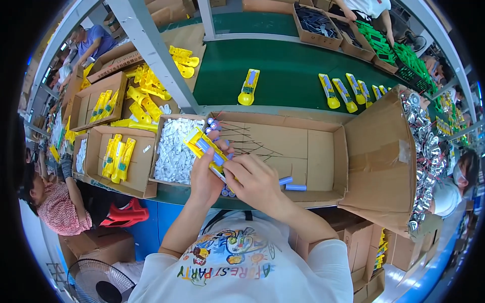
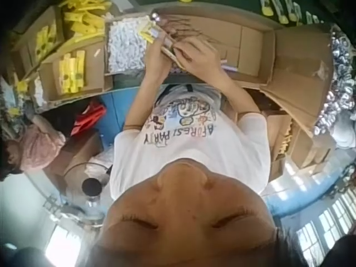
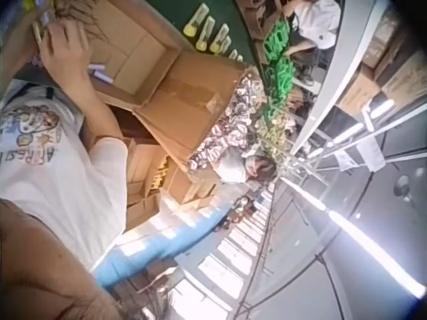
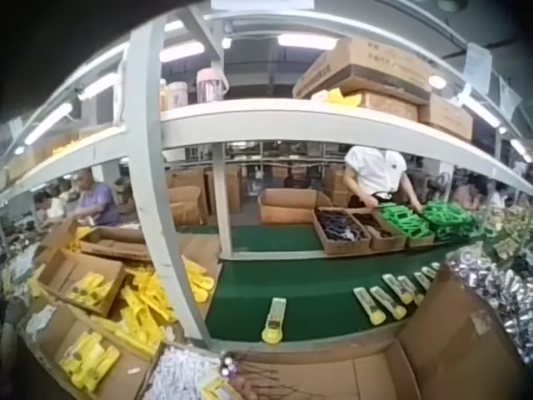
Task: Assemble small yellow flashlights by inserting batteries and components into the flashlight bodies.
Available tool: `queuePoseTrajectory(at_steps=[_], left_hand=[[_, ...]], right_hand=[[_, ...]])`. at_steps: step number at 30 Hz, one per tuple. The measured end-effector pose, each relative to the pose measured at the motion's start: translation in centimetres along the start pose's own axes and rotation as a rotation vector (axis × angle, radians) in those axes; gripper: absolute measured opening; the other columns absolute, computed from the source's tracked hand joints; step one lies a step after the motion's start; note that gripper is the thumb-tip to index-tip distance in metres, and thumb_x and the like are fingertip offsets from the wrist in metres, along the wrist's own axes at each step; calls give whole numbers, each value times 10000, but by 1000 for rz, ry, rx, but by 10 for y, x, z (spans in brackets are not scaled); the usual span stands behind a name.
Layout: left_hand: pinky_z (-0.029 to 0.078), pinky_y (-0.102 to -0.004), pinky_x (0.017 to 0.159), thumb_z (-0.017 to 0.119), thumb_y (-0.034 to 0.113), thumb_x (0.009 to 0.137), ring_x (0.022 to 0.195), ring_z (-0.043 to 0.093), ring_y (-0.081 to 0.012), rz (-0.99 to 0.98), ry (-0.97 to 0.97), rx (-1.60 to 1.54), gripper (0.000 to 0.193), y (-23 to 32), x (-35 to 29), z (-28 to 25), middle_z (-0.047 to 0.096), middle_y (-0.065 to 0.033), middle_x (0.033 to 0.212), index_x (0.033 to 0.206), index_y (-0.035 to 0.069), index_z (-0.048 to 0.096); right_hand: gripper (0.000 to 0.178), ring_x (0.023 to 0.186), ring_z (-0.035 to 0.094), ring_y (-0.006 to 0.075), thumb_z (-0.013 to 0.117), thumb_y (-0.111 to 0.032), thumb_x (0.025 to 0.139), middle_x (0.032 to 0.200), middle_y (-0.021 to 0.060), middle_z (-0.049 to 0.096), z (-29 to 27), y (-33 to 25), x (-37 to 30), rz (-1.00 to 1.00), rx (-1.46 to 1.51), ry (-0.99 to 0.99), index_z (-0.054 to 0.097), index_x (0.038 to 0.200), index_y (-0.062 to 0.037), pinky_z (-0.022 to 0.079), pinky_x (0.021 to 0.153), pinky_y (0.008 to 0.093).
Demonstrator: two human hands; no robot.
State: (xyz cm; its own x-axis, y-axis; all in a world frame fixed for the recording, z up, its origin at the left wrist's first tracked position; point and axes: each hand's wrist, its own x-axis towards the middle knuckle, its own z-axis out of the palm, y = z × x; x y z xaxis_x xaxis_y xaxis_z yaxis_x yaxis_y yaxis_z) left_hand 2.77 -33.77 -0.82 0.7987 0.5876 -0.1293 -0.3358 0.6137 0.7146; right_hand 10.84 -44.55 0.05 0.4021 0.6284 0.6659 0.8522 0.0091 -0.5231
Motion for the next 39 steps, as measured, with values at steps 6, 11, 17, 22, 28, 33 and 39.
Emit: queuePoseTrajectory(at_steps=[6,11,17,22,28,33,39], left_hand=[[428,-354,950,501,223,960,1032,529,-202,15,-2,1,433,-6,-5,-5,542,-84,1081,1344,47,404],[437,-342,917,490,189,973,1002,532,-174,47,53,129,365,-15,-4,-8,540,-74,1080,1306,51,428],[487,-291,773,478,166,990,873,556,-139,117,183,208,245,-21,-1,-4,559,-59,988,1215,75,444],[498,-294,731,469,166,995,839,563,-140,189,208,157,243,-26,0,-3,567,-59,955,1218,74,438],[499,-295,746,478,156,988,855,562,-143,172,128,236,259,-21,-1,-9,572,-65,960,1226,60,441],[486,-307,801,461,158,982,849,558,-145,100,81,114,319,-13,3,-9,551,-79,992,1264,20,404],[458,-347,955,486,165,974,1081,547,-202,53,33,18,365,-18,8,1,559,-95,1096,1303,37,395]], right_hand=[[166,690,653,206,722,-24,708,825,47,648,-1,-2,-5,41,-73,-92,658,853,-74,530,555,305],[166,665,631,212,712,-18,682,794,44,619,0,-5,-4,19,-153,-166,640,821,-74,521,548,309],[162,664,597,214,696,-9,653,761,57,582,6,1,2,-11,-60,-61,608,777,-65,495,552,310],[138,582,559,170,661,12,631,746,65,569,7,1,1,125,120,-75,577,728,-40,464,505,284],[119,609,572,106,673,9,690,789,53,580,4,-3,-5,235,200,-121,606,783,-23,452,478,246],[137,709,608,142,675,-45,793,863,84,595,-12,6,4,350,307,-41,636,922,-22,488,562,250],[371,949,592,316,628,-286,883,994,169,604,-20,1,3,362,132,-293,563,1114,-3,480,804,399]])
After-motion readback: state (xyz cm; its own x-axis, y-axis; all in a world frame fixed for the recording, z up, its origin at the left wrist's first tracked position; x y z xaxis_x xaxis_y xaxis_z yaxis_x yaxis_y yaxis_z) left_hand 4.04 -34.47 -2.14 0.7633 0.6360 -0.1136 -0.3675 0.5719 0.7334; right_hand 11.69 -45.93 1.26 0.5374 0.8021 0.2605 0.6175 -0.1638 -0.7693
